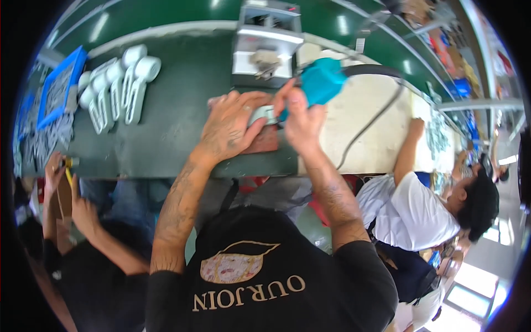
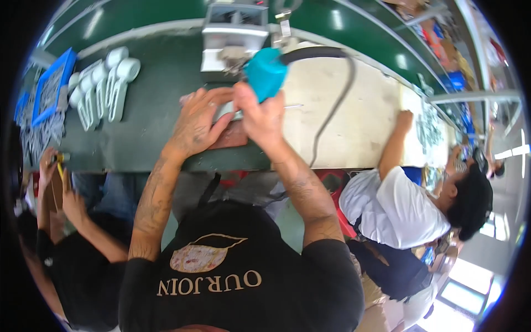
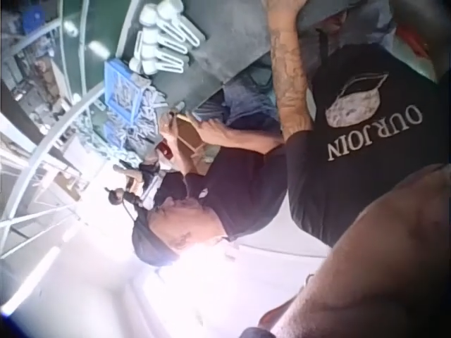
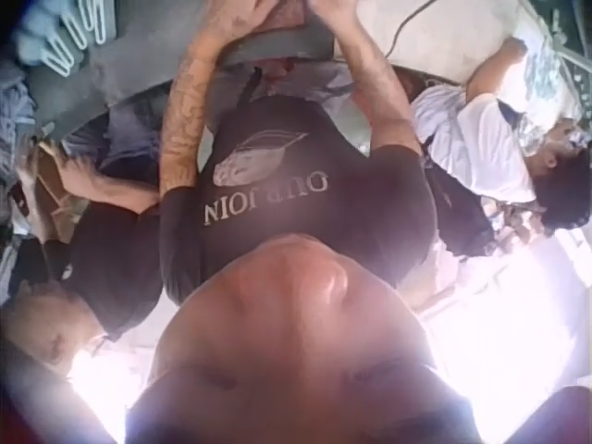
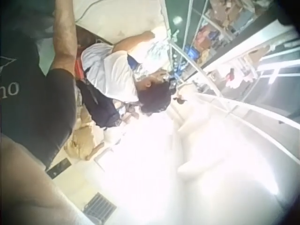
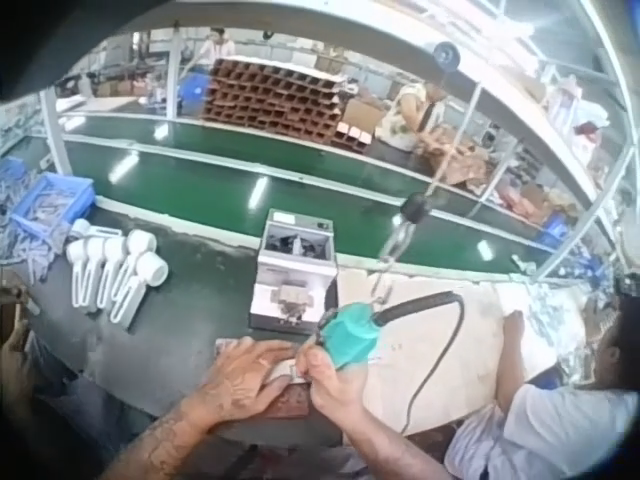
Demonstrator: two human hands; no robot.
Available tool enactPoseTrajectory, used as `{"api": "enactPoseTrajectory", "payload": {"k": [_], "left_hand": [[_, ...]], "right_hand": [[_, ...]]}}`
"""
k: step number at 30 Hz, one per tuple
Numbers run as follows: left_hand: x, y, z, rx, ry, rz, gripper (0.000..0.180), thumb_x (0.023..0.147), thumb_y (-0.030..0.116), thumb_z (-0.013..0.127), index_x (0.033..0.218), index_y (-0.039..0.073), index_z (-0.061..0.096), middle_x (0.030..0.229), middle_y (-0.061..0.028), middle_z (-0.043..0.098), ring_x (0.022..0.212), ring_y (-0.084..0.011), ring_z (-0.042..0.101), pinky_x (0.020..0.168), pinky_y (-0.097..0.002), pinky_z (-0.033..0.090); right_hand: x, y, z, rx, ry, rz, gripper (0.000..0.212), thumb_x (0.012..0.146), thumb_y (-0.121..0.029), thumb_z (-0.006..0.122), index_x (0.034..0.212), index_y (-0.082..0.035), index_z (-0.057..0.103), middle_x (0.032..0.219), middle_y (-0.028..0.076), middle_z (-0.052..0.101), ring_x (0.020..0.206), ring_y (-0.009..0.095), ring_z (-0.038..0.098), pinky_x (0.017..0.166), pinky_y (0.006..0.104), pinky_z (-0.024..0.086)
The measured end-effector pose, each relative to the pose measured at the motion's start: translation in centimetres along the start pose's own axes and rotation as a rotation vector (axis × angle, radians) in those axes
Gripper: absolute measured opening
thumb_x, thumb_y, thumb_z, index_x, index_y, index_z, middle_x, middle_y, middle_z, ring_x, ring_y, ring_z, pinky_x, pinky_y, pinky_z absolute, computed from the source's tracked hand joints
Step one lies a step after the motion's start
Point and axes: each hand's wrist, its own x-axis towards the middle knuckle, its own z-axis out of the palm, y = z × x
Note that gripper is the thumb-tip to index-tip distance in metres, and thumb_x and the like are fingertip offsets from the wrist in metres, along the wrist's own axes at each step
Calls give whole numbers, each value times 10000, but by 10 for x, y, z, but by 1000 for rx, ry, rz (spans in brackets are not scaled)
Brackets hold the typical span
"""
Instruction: The person assembles handheld electronic fans by combining fan blades, electronic circuits, and fan housing components, then tests the assembled fans. Assembly is performed using an electric screwdriver and soldering iron, with testing done on a testing jig.
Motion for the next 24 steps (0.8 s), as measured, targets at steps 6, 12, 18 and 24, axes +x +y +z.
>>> {"api": "enactPoseTrajectory", "payload": {"k": [6,12,18,24], "left_hand": [[-28,1,2,65,33,190,401,854,145,781,1227,40,682,1264,-164,680,1166,-416,614,1009,-525,456],[-67,3,-24,-128,253,-68,230,928,42,708,1152,5,674,1122,-193,682,1023,-372,650,905,-457,514],[-97,-85,-54,105,374,-285,402,1035,56,504,1419,-53,549,1368,-244,596,1273,-396,578,1120,-432,420],[-108,-120,-67,211,352,-357,396,1015,71,575,1393,-50,571,1332,-234,627,1244,-394,600,1090,-442,451]], "right_hand": [[-16,-4,8,168,34,168,311,1033,-330,671,1053,-21,642,748,0,632,694,92,608,661,278,508],[-40,-68,-24,480,163,7,557,1000,-557,665,1159,-30,577,778,55,601,704,149,584,650,303,462],[-47,-45,-42,355,165,91,429,1038,-421,652,1166,-18,584,797,52,627,720,123,600,633,289,471],[-30,-23,-34,336,153,118,272,1008,-252,710,1130,-17,649,816,3,639,712,83,585,655,272,481]]}}
